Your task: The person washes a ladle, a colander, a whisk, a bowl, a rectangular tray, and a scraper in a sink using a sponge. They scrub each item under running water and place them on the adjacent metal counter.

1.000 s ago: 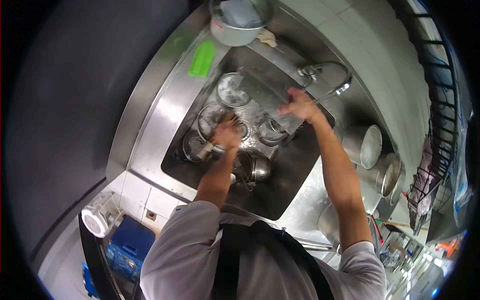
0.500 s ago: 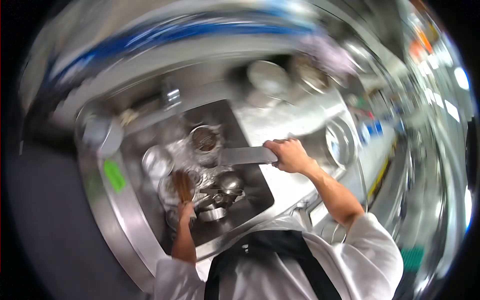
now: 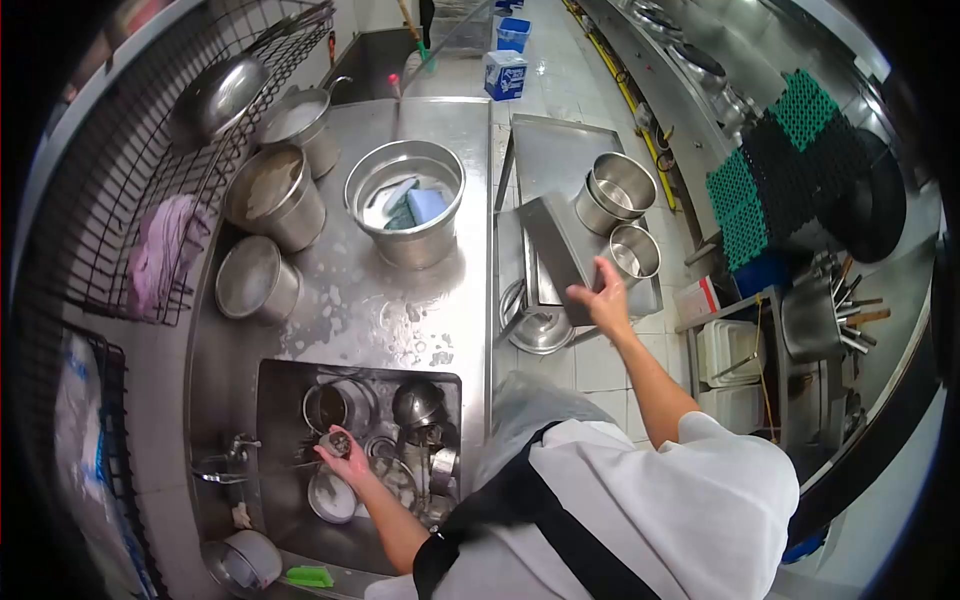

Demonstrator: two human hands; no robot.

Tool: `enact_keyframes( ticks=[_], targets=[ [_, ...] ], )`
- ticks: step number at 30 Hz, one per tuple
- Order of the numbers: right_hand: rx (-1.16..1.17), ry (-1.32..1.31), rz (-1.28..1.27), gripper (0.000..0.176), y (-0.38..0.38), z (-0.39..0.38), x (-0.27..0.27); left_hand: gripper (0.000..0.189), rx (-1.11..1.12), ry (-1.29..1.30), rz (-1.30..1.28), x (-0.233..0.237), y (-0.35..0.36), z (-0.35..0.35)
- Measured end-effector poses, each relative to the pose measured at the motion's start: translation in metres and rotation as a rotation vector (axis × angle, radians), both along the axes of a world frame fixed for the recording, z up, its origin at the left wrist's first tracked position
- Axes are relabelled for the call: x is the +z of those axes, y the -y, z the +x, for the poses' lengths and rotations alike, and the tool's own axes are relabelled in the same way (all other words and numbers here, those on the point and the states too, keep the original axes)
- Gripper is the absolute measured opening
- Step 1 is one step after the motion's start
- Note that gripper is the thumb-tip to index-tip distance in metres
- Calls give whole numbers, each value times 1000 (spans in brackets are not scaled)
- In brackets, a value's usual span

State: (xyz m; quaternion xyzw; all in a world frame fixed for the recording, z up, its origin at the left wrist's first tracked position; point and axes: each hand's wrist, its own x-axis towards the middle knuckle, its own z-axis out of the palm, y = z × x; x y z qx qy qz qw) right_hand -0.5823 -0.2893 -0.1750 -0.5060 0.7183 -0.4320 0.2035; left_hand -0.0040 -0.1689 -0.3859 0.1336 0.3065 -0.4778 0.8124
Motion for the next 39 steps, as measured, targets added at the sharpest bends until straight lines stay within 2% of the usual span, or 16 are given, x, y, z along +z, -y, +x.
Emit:
enact_keyframes(
  ticks=[1, 3, 6, 9, 13, 16, 19, 23, 25, 27, 29, 31, 33, 36, 38, 39],
  targets=[
    [-119, -75, 37, 70, 7, -26, -21, 46, 46, -20, -3, -3, 13, 13],
    [-334, -207, 224, 69, 14, -41, -7, 42, 88, -4, 59, 3, 33, 25],
    [-329, -212, 538, 80, 34, -75, -18, 37, 79, 95, 249, 0, 48, 50],
    [-272, -164, 564, 79, 50, -88, -44, 38, -20, 197, 426, -8, 50, 83],
    [-210, -207, 425, 75, 75, -98, -70, 36, 266, 25, 378, -4, 50, 114],
    [-182, -241, 327, 61, 91, -102, -84, 33, 396, -50, 234, 2, 43, 129],
    [-119, -294, 407, 46, 106, -101, -91, 34, 630, 68, 415, 10, 43, 117],
    [117, -471, 584, 30, 112, -121, -112, 38, 614, 27, 251, 8, 31, 112],
    [-3, -500, 541, 23, 111, -117, -100, 42, 556, 29, 277, 10, 25, 110],
    [0, -477, 563, 23, 118, -103, -44, 47, 514, 34, 172, 2, 16, 118],
    [-248, -427, -12, 35, 134, -128, -41, 51, 519, 93, 133, -6, 18, 128],
    [-902, -689, -313, 34, 168, -163, -52, 55, 553, 214, 172, -9, 15, 142],
    [-883, 266, 135, 54, 217, -244, -106, 53, 594, 141, 229, 10, 19, 145],
    [-616, 583, 134, 47, 210, -220, -54, 46, 603, 28, 170, 6, 14, 154],
    [-474, 168, 33, 41, 192, -255, -82, 47, 521, 22, 174, -5, -7, 156],
    [-699, -466, 412, 42, 167, -248, -72, 52, 429, 53, 214, -11, -10, 154]
  ],
)
